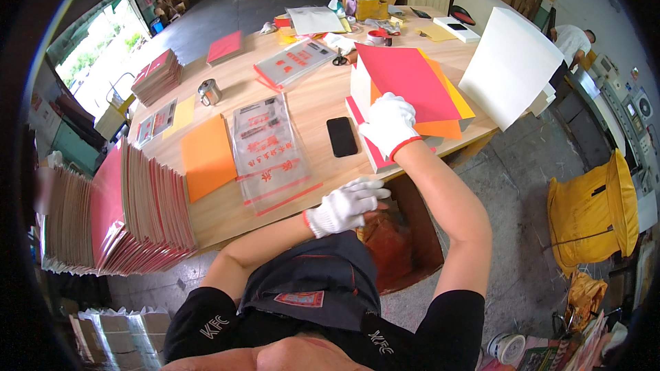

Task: The person places sheets of colored paper into pink folders by hand, and then stacks the completed folders into a large pile on the table.

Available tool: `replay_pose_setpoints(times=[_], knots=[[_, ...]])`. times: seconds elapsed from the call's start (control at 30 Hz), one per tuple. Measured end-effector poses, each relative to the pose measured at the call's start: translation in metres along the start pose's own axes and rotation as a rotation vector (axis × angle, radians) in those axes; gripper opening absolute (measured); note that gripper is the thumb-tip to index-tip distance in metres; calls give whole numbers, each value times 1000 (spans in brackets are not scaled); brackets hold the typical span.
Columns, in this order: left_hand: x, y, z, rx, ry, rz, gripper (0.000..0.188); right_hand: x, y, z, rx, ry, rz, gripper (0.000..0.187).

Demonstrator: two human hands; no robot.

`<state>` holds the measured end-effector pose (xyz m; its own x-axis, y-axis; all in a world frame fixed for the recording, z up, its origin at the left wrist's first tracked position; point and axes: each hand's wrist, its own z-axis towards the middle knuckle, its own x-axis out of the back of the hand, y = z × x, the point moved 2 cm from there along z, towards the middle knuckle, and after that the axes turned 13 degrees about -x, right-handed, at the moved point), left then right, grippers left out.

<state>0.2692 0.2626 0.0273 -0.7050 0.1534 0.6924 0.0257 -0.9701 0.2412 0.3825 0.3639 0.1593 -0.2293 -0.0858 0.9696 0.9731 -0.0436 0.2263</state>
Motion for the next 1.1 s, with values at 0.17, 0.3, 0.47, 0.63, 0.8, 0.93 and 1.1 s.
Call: replay_pose_setpoints(times=[0.17,0.3,0.47,0.63,0.8,0.93,1.1], knots=[[23,31,-97,293,28,34,23,-13,38,10,163,46,-69,27],[23,45,-148,419,16,88,15,-18,79,11,140,148,260,28],[23,52,-166,442,33,133,13,-41,72,11,21,127,250,37],[28,58,-173,446,83,133,21,-41,76,19,-65,76,371,37],[30,63,-187,445,110,135,24,-51,89,30,-78,-35,602,33],[26,64,-199,459,117,113,23,-60,98,37,-115,-40,616,33],[27,66,-204,472,135,106,23,-41,84,28,-138,-63,600,33]])
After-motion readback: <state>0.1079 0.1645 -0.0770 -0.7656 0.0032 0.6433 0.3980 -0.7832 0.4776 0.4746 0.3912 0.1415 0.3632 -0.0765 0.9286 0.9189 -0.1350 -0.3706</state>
